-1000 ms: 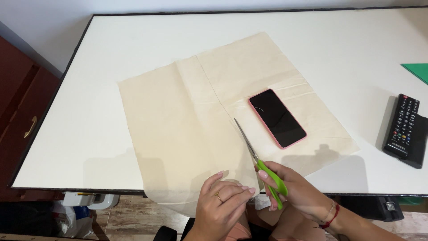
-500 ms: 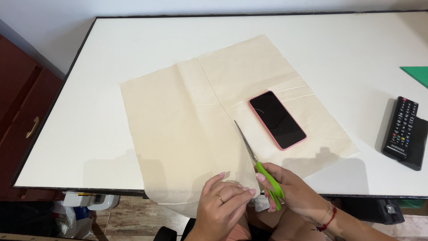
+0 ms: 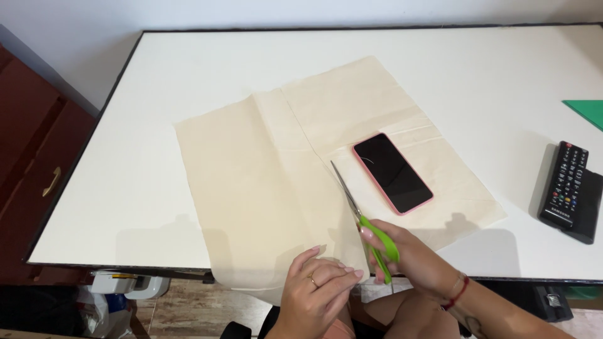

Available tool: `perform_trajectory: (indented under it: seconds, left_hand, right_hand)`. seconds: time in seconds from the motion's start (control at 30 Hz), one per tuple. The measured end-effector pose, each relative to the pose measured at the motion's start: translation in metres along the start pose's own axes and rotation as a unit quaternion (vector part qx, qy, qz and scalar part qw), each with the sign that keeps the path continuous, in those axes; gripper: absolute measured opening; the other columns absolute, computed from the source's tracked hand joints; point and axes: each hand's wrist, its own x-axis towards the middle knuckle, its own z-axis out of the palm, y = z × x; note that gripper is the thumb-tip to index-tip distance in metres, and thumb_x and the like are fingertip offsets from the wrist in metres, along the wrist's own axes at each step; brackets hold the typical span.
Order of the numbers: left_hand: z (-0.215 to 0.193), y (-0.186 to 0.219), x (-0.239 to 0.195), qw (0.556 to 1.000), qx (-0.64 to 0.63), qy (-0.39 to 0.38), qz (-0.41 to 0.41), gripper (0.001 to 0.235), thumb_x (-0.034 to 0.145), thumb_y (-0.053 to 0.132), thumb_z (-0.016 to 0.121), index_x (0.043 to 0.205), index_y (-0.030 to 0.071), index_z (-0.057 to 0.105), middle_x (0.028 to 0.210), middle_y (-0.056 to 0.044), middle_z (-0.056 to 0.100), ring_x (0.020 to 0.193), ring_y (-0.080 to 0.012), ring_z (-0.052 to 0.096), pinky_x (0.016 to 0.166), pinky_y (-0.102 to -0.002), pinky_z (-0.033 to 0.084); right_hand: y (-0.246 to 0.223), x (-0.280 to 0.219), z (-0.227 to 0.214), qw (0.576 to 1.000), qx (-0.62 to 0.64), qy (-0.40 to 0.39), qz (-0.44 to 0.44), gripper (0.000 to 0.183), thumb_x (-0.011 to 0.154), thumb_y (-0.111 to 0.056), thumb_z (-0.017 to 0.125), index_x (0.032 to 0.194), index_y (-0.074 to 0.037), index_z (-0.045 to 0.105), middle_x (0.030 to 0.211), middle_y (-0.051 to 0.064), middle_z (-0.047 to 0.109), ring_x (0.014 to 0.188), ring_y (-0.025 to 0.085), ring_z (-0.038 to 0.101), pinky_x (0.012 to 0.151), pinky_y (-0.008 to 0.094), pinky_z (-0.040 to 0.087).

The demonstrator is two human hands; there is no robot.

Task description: Cutting fabric into strips using scissors on a desk

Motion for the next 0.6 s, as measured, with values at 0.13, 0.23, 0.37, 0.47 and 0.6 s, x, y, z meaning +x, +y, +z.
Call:
perform_trajectory:
  seconds: [0.13, 0.23, 0.37, 0.47, 0.6]
  left_hand:
    - [0.000, 0.001, 0.000, 1.000, 0.003, 0.010, 0.001, 0.020, 0.092, 0.001, 0.073, 0.105, 0.016, 0.076, 0.094, 0.005, 0.070, 0.088, -0.0143, 0.071, 0.103, -0.042, 0.048]
    - [0.001, 0.000, -0.004, 1.000, 0.004, 0.013, 0.000, 0.021, 0.090, 0.001, 0.074, 0.105, 0.016, 0.077, 0.096, 0.006, 0.071, 0.088, -0.0144, 0.072, 0.103, -0.042, 0.048]
    - [0.001, -0.001, -0.006, 1.000, -0.003, 0.006, 0.002, 0.020, 0.092, 0.002, 0.074, 0.106, 0.016, 0.076, 0.097, 0.005, 0.071, 0.089, -0.0152, 0.071, 0.104, -0.043, 0.047]
    - [0.001, 0.000, -0.007, 1.000, -0.006, 0.001, -0.001, 0.020, 0.092, 0.004, 0.073, 0.107, 0.017, 0.076, 0.099, 0.004, 0.072, 0.089, -0.0160, 0.071, 0.103, -0.044, 0.047]
    - [0.001, 0.002, -0.005, 1.000, -0.002, 0.008, -0.001, 0.019, 0.092, 0.003, 0.075, 0.105, 0.016, 0.076, 0.097, 0.005, 0.072, 0.088, -0.0149, 0.071, 0.103, -0.042, 0.047]
  right_hand:
    - [-0.017, 0.000, 0.005, 1.000, -0.015, -0.010, 0.003, 0.038, 0.100, -0.042, 0.056, 0.089, -0.005, 0.057, 0.070, 0.013, 0.056, 0.049, 0.024, 0.055, 0.054, 0.032, 0.042]
    - [-0.018, 0.001, 0.006, 1.000, -0.010, -0.009, 0.024, 0.035, 0.100, -0.037, 0.054, 0.106, -0.004, 0.066, 0.072, 0.016, 0.055, 0.051, 0.027, 0.053, 0.059, 0.038, 0.049]
    - [-0.014, 0.004, 0.003, 1.000, -0.027, 0.000, 0.014, 0.034, 0.102, -0.036, 0.055, 0.095, -0.004, 0.059, 0.072, 0.016, 0.054, 0.050, 0.027, 0.053, 0.053, 0.034, 0.042]
    - [-0.013, 0.004, 0.003, 0.999, -0.038, 0.012, 0.022, 0.034, 0.098, -0.036, 0.060, 0.110, -0.005, 0.068, 0.068, 0.015, 0.053, 0.049, 0.025, 0.053, 0.052, 0.033, 0.041]
    - [-0.006, 0.008, -0.002, 0.999, -0.048, -0.005, -0.013, 0.030, 0.099, -0.033, 0.062, 0.100, -0.003, 0.065, 0.065, 0.012, 0.052, 0.046, 0.023, 0.054, 0.052, 0.033, 0.045]
